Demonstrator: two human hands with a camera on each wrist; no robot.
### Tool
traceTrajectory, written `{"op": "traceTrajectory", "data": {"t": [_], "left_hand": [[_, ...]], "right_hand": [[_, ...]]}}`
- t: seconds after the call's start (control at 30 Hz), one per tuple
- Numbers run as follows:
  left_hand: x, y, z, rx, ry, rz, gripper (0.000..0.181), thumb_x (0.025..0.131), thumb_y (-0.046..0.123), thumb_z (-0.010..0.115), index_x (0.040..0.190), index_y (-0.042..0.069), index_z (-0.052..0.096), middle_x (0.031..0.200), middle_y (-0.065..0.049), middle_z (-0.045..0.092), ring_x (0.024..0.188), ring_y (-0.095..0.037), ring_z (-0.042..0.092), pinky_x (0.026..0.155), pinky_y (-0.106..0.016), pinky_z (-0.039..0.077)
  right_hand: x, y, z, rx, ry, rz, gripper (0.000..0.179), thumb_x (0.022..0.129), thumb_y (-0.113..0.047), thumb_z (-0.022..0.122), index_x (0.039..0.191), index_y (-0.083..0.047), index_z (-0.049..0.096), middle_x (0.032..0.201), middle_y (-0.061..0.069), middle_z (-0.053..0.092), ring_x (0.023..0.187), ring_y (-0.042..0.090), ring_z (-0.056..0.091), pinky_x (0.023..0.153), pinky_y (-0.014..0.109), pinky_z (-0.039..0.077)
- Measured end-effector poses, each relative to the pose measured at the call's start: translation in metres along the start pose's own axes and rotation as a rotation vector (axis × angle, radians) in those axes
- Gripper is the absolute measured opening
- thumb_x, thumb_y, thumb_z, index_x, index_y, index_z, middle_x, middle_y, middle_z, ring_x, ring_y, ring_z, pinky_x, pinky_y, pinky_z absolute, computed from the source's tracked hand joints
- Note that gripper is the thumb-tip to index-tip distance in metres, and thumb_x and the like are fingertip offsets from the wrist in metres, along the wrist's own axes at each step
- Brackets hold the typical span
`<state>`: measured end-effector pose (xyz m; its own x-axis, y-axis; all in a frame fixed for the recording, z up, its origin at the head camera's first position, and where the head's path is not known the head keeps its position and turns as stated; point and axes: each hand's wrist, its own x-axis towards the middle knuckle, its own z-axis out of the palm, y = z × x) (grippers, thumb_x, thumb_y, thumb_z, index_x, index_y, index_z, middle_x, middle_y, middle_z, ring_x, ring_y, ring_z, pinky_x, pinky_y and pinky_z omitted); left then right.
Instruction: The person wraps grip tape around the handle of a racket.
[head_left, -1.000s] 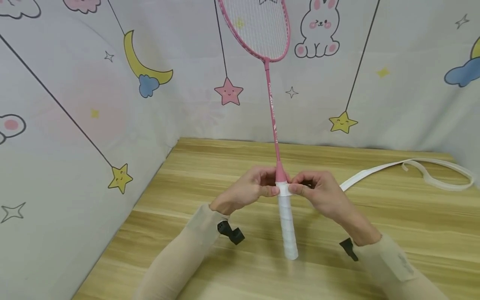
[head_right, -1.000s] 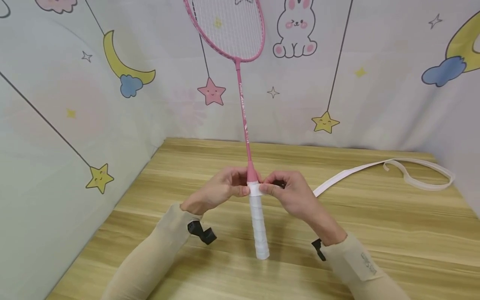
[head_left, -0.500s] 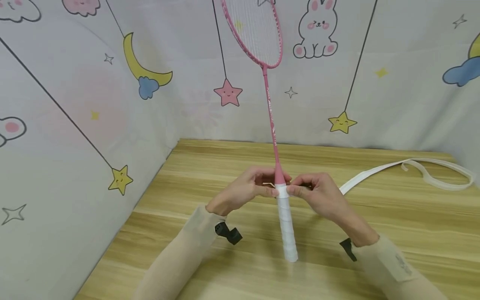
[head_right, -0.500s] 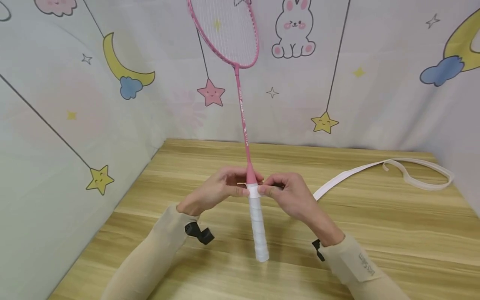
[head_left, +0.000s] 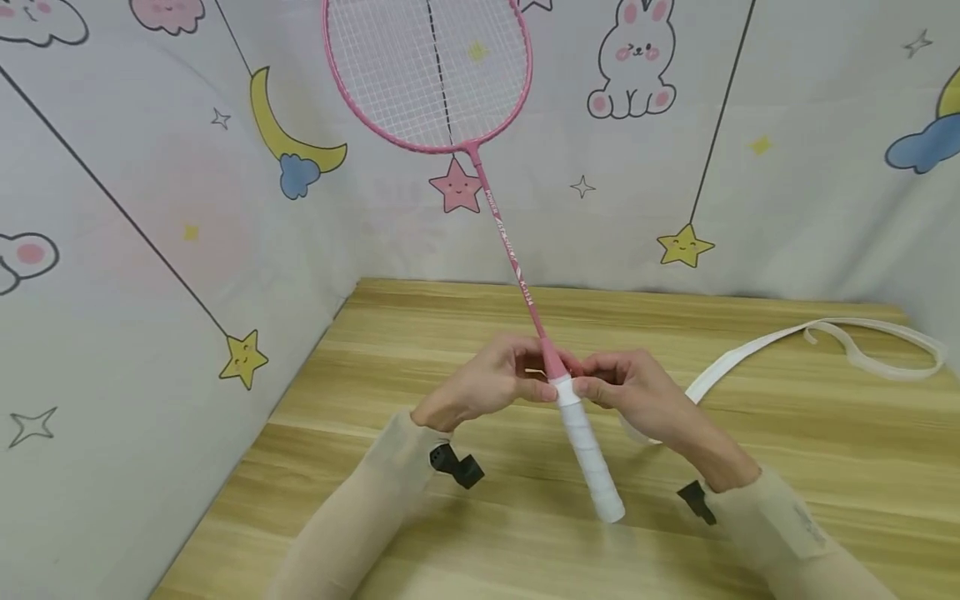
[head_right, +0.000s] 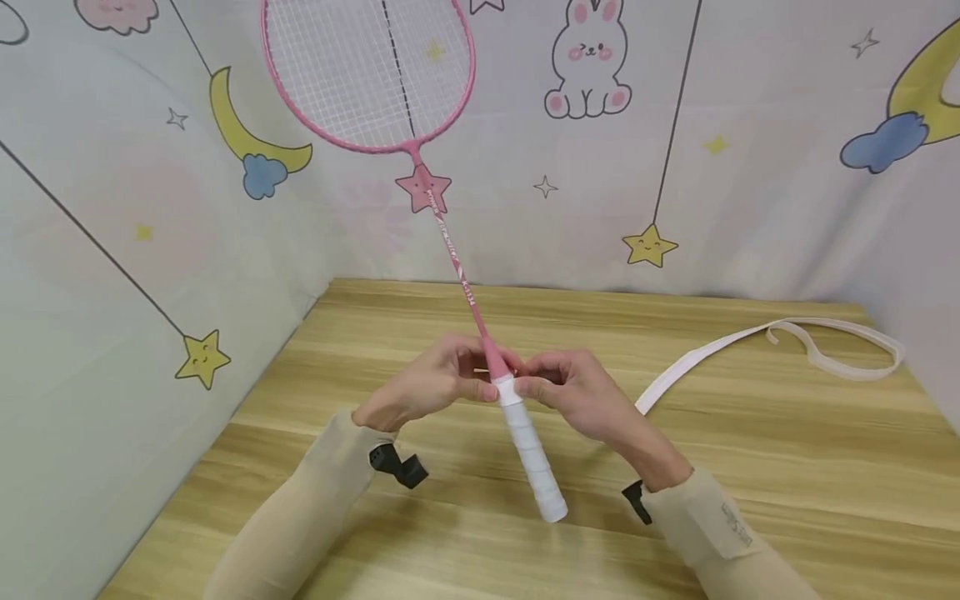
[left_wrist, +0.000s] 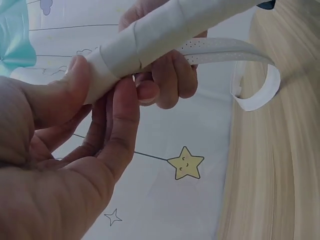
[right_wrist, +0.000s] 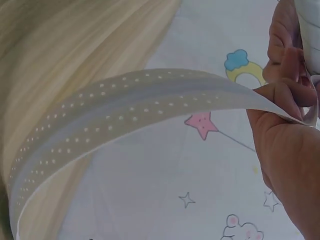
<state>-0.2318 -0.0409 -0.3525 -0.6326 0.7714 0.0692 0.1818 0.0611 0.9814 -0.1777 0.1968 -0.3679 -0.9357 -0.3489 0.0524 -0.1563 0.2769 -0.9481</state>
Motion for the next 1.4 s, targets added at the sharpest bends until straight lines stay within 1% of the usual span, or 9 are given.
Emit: {"op": "traceTrajectory", "data": {"t": [0.07, 0.13, 0.3, 0.4, 0.53, 0.77, 0.97, 1.13, 1.4], "left_hand": [[0.0, 0.001, 0.0, 0.021, -0.007, 0.0, 0.033, 0.097, -0.014, 0.069, 0.129, -0.016, 0.067, 0.133, -0.036, 0.068, 0.105, -0.008, 0.069, 0.094, -0.029, 0.063], [0.0, 0.003, 0.001, 0.041, 0.009, -0.019, 0.03, 0.098, -0.013, 0.069, 0.128, -0.014, 0.068, 0.141, -0.03, 0.067, 0.107, -0.008, 0.068, 0.094, -0.028, 0.062], [0.001, 0.008, 0.006, 0.085, 0.16, -0.034, 0.042, 0.096, -0.012, 0.072, 0.138, -0.004, 0.068, 0.133, -0.025, 0.073, 0.103, -0.011, 0.071, 0.091, -0.028, 0.063], [0.0, 0.006, 0.009, 0.067, 0.232, -0.017, 0.047, 0.096, -0.01, 0.073, 0.142, -0.001, 0.067, 0.123, -0.028, 0.075, 0.101, -0.013, 0.074, 0.093, -0.03, 0.065], [0.0, 0.0, 0.011, 0.05, 0.258, -0.031, 0.045, 0.098, 0.001, 0.079, 0.141, 0.003, 0.069, 0.124, -0.021, 0.078, 0.106, -0.013, 0.076, 0.095, -0.031, 0.064], [0.004, -0.005, 0.007, -0.023, 0.243, -0.037, 0.035, 0.098, -0.003, 0.076, 0.132, 0.0, 0.071, 0.108, -0.01, 0.081, 0.098, -0.011, 0.074, 0.085, -0.026, 0.06], [0.004, -0.006, 0.005, -0.109, 0.193, -0.028, 0.035, 0.099, -0.008, 0.068, 0.135, -0.006, 0.067, 0.097, 0.009, 0.077, 0.095, -0.01, 0.073, 0.086, -0.027, 0.06], [0.005, -0.007, 0.006, -0.168, 0.176, -0.04, 0.037, 0.102, -0.008, 0.064, 0.138, -0.008, 0.064, 0.096, 0.01, 0.077, 0.094, -0.01, 0.072, 0.089, -0.027, 0.058], [0.008, -0.009, 0.008, -0.32, 0.144, -0.026, 0.046, 0.107, -0.01, 0.055, 0.152, -0.012, 0.052, 0.097, 0.013, 0.079, 0.096, -0.005, 0.073, 0.094, -0.024, 0.056]], "right_hand": [[0.0, 0.003, 0.001, 0.025, -0.001, -0.017, 0.029, 0.105, -0.019, 0.073, 0.119, 0.006, 0.076, 0.106, -0.014, 0.079, 0.095, 0.001, 0.066, 0.089, 0.023, 0.059], [0.001, 0.006, 0.005, 0.018, 0.021, -0.058, 0.023, 0.105, -0.016, 0.073, 0.112, 0.005, 0.076, 0.099, -0.013, 0.076, 0.09, 0.0, 0.064, 0.084, 0.02, 0.057], [0.0, 0.007, 0.016, -0.09, 0.172, -0.198, 0.01, 0.104, -0.005, 0.071, 0.095, 0.0, 0.074, 0.074, -0.008, 0.051, 0.067, 0.004, 0.042, 0.06, 0.024, 0.04], [0.001, 0.005, 0.022, -0.147, 0.258, -0.282, 0.012, 0.101, 0.001, 0.072, 0.089, -0.002, 0.074, 0.072, -0.007, 0.056, 0.064, 0.003, 0.041, 0.057, 0.024, 0.041], [0.004, 0.003, 0.025, -0.237, 0.302, -0.34, 0.015, 0.099, 0.002, 0.075, 0.085, -0.005, 0.074, 0.073, 0.003, 0.066, 0.061, 0.001, 0.041, 0.056, 0.023, 0.043], [0.002, -0.012, 0.02, -0.291, 0.209, -0.275, 0.014, 0.099, -0.003, 0.077, 0.085, -0.006, 0.077, 0.075, 0.005, 0.076, 0.066, 0.003, 0.061, 0.059, 0.023, 0.048], [-0.001, -0.022, 0.012, -0.238, 0.133, -0.148, 0.012, 0.101, -0.006, 0.076, 0.089, -0.005, 0.079, 0.077, 0.005, 0.075, 0.063, 0.005, 0.053, 0.063, 0.023, 0.046], [-0.004, -0.024, 0.013, -0.226, 0.149, -0.069, 0.011, 0.101, -0.009, 0.077, 0.092, -0.004, 0.079, 0.078, 0.006, 0.073, 0.063, 0.007, 0.047, 0.062, 0.024, 0.042], [-0.003, -0.018, 0.012, -0.221, 0.205, -0.007, 0.017, 0.104, -0.017, 0.075, 0.093, -0.005, 0.073, 0.079, 0.003, 0.063, 0.068, 0.011, 0.047, 0.061, 0.026, 0.041]]}}
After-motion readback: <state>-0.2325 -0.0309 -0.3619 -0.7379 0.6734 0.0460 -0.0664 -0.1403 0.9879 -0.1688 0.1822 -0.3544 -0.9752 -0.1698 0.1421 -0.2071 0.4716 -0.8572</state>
